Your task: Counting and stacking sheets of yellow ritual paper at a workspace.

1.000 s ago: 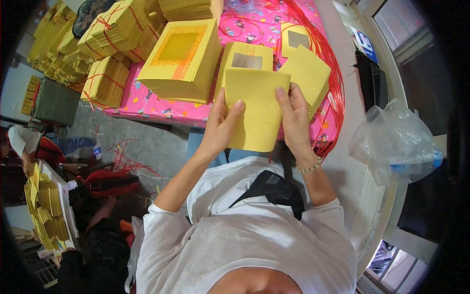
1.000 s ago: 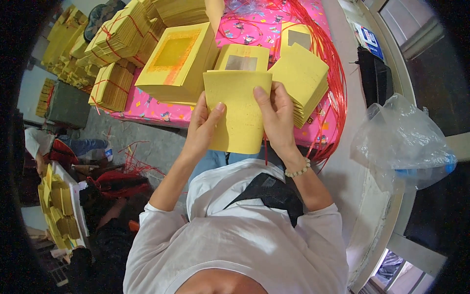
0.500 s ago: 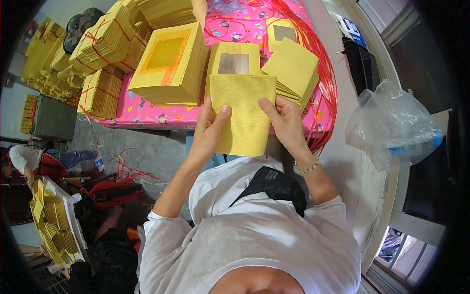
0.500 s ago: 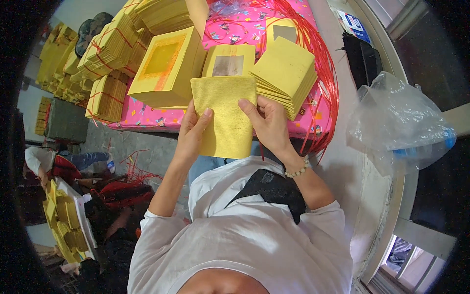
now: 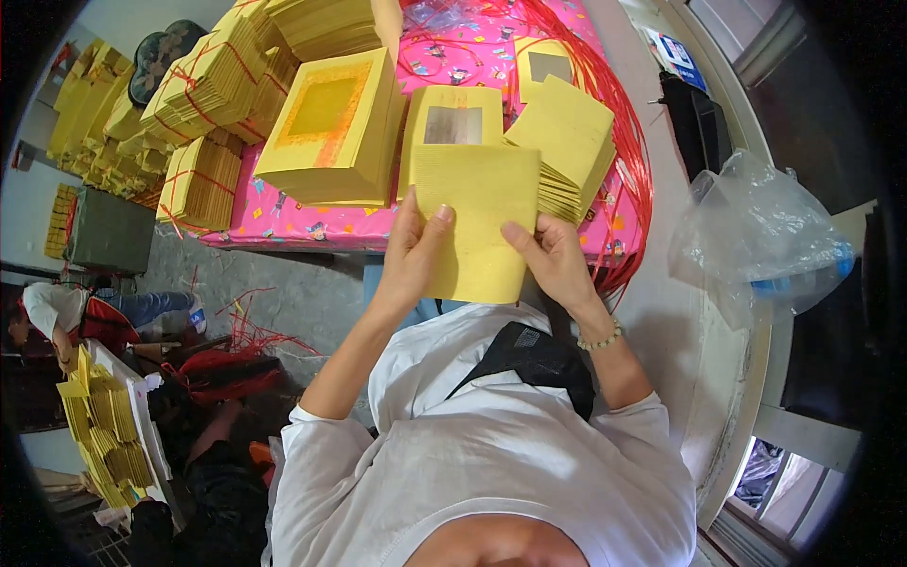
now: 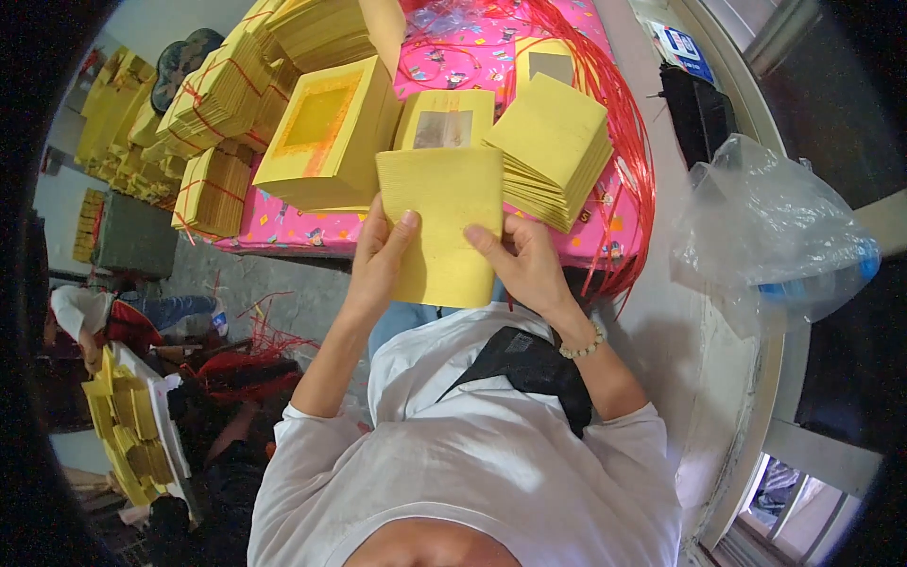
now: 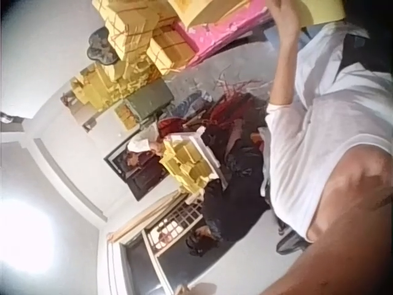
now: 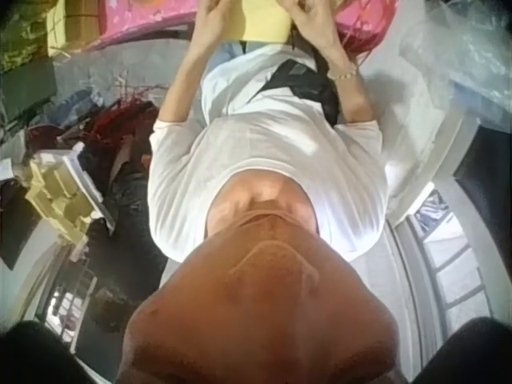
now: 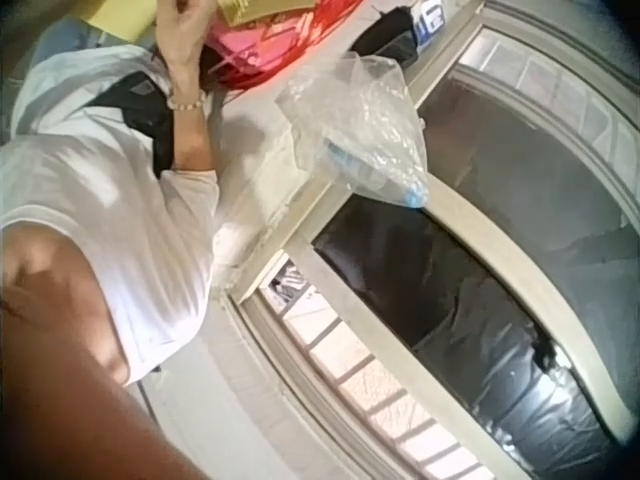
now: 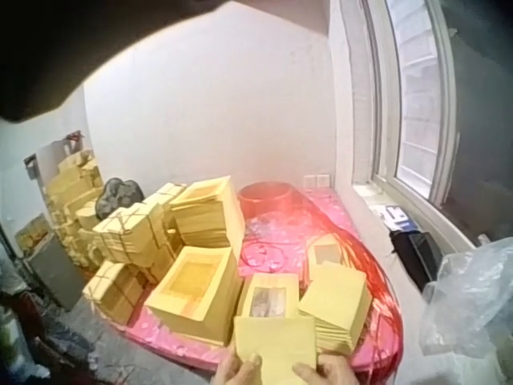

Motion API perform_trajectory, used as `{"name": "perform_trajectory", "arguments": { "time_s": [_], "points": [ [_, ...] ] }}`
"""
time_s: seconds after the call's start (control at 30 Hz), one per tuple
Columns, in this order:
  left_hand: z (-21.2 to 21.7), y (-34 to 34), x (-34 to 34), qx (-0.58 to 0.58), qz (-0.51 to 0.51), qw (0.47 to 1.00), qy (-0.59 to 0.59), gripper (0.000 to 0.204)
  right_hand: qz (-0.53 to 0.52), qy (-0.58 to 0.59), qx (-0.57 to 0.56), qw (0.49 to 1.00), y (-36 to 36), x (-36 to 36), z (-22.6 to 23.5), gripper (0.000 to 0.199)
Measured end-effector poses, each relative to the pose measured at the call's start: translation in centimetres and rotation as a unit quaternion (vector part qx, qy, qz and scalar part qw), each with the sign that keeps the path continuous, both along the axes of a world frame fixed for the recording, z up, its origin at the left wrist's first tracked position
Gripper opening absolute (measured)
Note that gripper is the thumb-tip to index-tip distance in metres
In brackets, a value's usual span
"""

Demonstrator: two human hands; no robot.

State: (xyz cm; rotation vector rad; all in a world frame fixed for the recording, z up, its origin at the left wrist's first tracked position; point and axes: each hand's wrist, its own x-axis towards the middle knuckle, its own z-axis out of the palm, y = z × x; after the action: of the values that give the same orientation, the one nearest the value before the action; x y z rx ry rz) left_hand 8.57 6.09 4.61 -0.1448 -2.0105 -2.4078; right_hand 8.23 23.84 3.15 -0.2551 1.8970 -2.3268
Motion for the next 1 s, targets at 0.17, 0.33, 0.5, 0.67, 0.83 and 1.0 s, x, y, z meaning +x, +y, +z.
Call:
{"name": "perform_trajectory", "arguments": {
  "time_s": [0.17,0.33,0.5,0.67,0.83,1.0],
  "points": [
    [0.1,-0.1,-0.3,0.013,-0.010,1.000,-0.010,0.041,0.008,0.016,0.092,0.996,0.4,0.2,-1.6,0.032],
    [0.5,-0.4,-1.0,-0.005,0.025,1.000,0.008,0.035,0.007,-0.010,0.107,0.994,0.5,0.4,-2.0,0.033],
    [1.1,0.6,-1.6,0.008,0.067,0.998,0.017,0.030,0.004,-0.018,0.043,0.999,0.2,0.7,-1.9,0.035],
    [1.1,0.8,-2.7,-0.007,0.033,0.999,0.031,0.035,0.013,-0.041,0.081,0.996,1.3,0.8,-0.9,0.030],
    [3.0,1.8,-5.8,-0.037,-0.018,0.999,0.026,0.034,-0.050,0.033,0.007,0.998,2.9,-1.0,1.0,0.029],
    [4.6,4.6,-12.5,-0.109,-0.107,0.987,0.059,0.036,-0.148,0.085,0.039,0.985,5.7,-6.3,3.6,0.023]
  ]
}}
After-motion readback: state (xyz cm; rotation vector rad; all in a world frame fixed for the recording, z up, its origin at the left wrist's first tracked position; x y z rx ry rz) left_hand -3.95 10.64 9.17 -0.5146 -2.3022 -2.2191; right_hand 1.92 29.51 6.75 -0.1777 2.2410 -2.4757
